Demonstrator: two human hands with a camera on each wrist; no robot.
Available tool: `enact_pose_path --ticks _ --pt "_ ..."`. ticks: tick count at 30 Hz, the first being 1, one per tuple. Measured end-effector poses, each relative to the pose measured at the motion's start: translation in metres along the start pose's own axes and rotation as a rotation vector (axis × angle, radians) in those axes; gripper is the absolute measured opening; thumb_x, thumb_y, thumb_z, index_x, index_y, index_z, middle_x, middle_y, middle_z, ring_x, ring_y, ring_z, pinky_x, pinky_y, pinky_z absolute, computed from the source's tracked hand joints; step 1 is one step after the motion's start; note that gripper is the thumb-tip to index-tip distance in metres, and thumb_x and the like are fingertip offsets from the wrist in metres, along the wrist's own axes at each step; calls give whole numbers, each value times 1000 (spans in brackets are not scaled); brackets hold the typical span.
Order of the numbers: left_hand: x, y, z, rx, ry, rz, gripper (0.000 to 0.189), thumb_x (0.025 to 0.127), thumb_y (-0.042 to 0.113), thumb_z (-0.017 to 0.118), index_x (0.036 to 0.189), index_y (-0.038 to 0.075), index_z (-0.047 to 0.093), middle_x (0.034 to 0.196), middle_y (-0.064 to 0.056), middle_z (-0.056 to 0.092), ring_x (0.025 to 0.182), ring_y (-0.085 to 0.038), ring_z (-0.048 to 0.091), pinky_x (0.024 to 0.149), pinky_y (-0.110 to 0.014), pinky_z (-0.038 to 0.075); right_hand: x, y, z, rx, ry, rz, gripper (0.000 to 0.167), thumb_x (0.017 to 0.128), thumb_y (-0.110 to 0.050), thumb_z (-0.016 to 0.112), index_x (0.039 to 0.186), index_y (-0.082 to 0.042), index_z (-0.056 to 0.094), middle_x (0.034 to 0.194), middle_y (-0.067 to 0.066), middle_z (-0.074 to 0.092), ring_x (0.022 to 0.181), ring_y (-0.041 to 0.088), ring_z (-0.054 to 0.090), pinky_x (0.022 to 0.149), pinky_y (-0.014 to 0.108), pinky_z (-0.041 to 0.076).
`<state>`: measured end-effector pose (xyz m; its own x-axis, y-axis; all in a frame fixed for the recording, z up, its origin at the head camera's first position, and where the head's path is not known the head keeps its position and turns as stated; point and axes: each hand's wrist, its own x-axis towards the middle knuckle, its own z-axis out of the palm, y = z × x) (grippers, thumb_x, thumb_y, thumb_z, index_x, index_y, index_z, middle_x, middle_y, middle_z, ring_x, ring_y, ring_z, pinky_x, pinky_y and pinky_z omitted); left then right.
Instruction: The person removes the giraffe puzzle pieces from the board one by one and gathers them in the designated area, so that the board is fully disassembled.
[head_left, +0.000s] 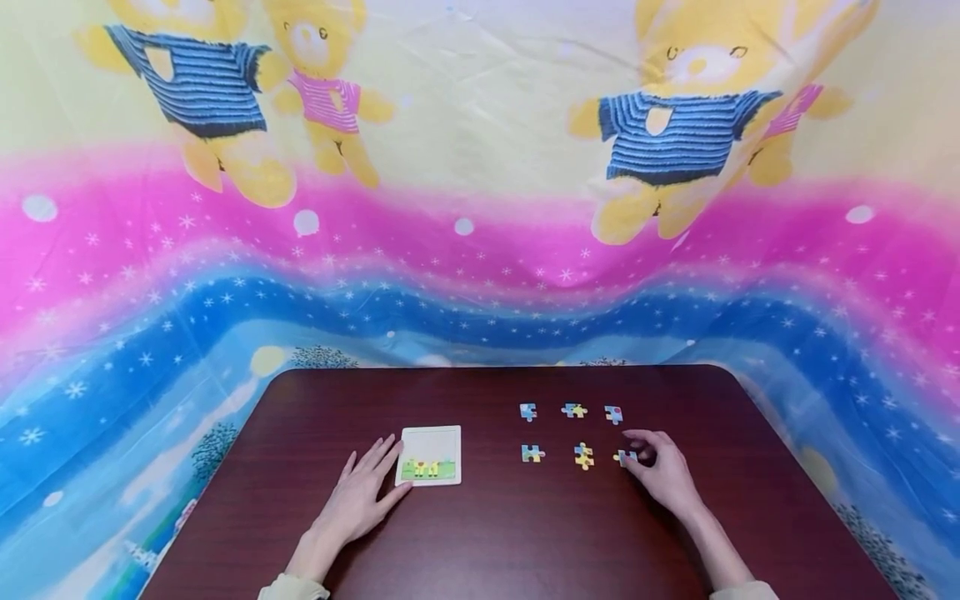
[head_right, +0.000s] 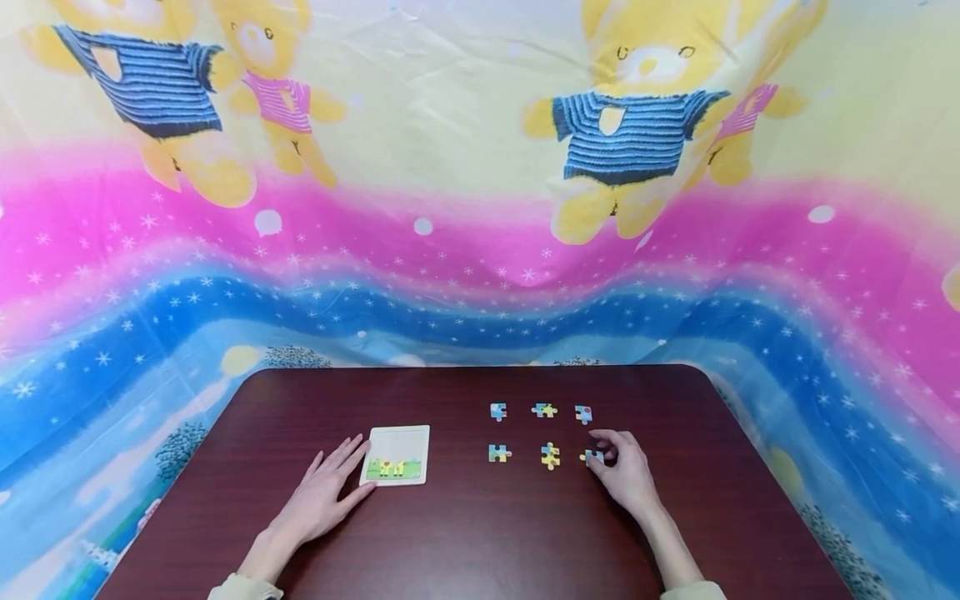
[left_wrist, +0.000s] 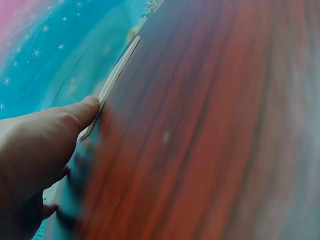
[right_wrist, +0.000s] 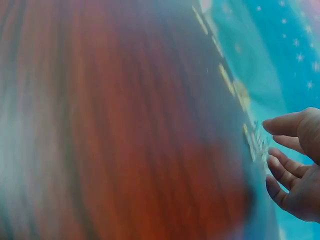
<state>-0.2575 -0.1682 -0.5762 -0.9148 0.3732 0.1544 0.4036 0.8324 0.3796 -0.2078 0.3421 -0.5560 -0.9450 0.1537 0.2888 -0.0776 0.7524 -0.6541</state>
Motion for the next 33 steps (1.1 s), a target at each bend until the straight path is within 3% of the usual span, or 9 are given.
enact_pose_path --ticks 7,13,22,27,31,33 --pt "-2 -3 -7 15 -14 19 70 104 46 72 163 13 55 172 -14 50 163 -41 42 129 -74 30 8 -55 26 127 -41 -107 39 91 4 84 129 1 75 105 12 71 89 25 67 78 29 60" --pt "-2 -4 -8 29 -33 17 68 106 47 71 163 14 56 171 -14 51 164 -41 41 129 -74 30 9 -111 71 226 -169 -217 38 92 3 84 128 -2 76 102 12 72 89 26 68 79 29 60" --pt "-4 -3 -6 24 -9 21 65 104 46 73 159 14 60 169 -13 54 162 -41 44 127 -74 33 5 -178 150 227 -336 -369 37 94 -2 82 130 3 74 102 10 72 89 14 67 81 21 58" --pt "-6 -4 -3 26 10 34 65 104 47 73 157 13 62 167 -13 56 160 -41 46 127 -74 34 13 -185 202 218 -316 -492 33 96 -12 81 127 0 76 100 4 72 85 8 66 77 23 57" --pt "-6 -3 -3 27 16 35 64 104 49 73 157 13 63 167 -13 56 160 -40 47 127 -74 34 25 -175 242 150 -275 -509 32 96 -20 82 123 -5 79 95 -6 68 82 -2 59 75 19 53" --pt "-6 -3 -4 28 20 36 64 104 48 73 157 14 63 167 -13 56 160 -40 47 127 -74 34 27 -177 245 125 -286 -477 30 93 -19 85 119 -5 80 93 -7 67 81 -2 57 76 18 52"
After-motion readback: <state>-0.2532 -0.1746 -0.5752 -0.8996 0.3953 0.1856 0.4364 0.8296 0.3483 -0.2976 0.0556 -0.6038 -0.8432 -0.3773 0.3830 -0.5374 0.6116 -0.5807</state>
